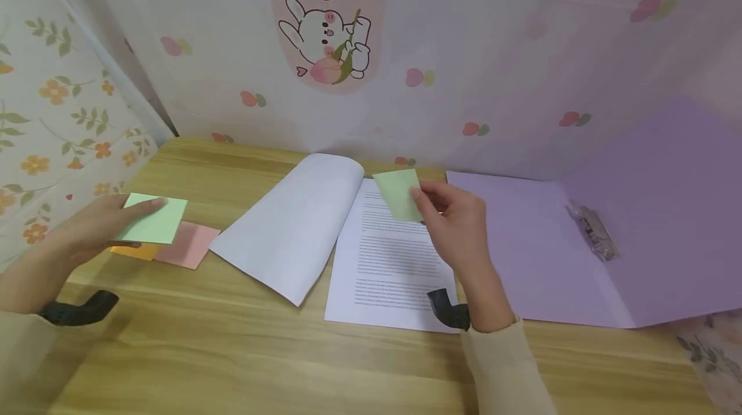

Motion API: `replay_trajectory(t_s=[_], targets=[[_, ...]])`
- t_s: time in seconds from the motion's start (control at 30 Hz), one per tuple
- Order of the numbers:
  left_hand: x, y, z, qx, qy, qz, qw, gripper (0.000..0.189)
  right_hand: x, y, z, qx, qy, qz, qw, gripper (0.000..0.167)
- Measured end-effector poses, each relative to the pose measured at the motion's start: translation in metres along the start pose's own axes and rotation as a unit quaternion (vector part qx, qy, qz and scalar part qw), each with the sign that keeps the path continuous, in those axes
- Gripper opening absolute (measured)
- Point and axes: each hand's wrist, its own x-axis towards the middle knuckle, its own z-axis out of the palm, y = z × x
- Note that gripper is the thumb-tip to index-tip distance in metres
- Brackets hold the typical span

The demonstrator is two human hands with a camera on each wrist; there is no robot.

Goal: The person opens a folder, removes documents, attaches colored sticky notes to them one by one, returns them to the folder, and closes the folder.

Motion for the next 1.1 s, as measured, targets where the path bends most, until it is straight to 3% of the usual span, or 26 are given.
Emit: replay_trajectory(t_s=[0.13,0.23,0.4,0.53,0.67,0.77,0.9,1.1], targets=[[-0.002,-0.029,-0.042,0.131,0.022,-0.016,0.9910,0.085,0.004,0.003,0.002,-0.003,0.000,0.004,1.0000,0.025],[-0.002,-0.043,-0.064,0.231,0.045,-0.014,0.9719,0.088,0.004,0.005,0.001,-0.013,0.002,0.012,0.9998,0.027],[0.004,-0.060,-0.082,0.321,0.054,-0.016,0.9453,0.090,0.003,0.006,-0.001,-0.025,0.006,0.014,0.9996,0.025],[0.013,-0.068,-0.080,0.345,0.063,0.000,0.9366,0.089,0.004,0.007,-0.001,-0.029,0.008,0.009,0.9995,0.023],[0.018,-0.069,-0.069,0.356,0.068,-0.015,0.9318,0.095,0.005,0.008,-0.001,-0.032,0.010,0.013,0.9994,0.024],[0.013,-0.064,-0.057,0.358,0.095,-0.049,0.9276,0.098,0.004,0.009,-0.002,-0.031,0.011,0.016,0.9993,0.023],[0.007,-0.052,-0.040,0.357,0.140,-0.068,0.9212,0.086,0.004,0.011,-0.001,-0.035,0.011,0.016,0.9992,0.023],[0.002,-0.040,-0.025,0.367,0.142,-0.088,0.9151,0.067,0.005,0.016,-0.001,-0.049,0.009,0.000,0.9988,0.022]])
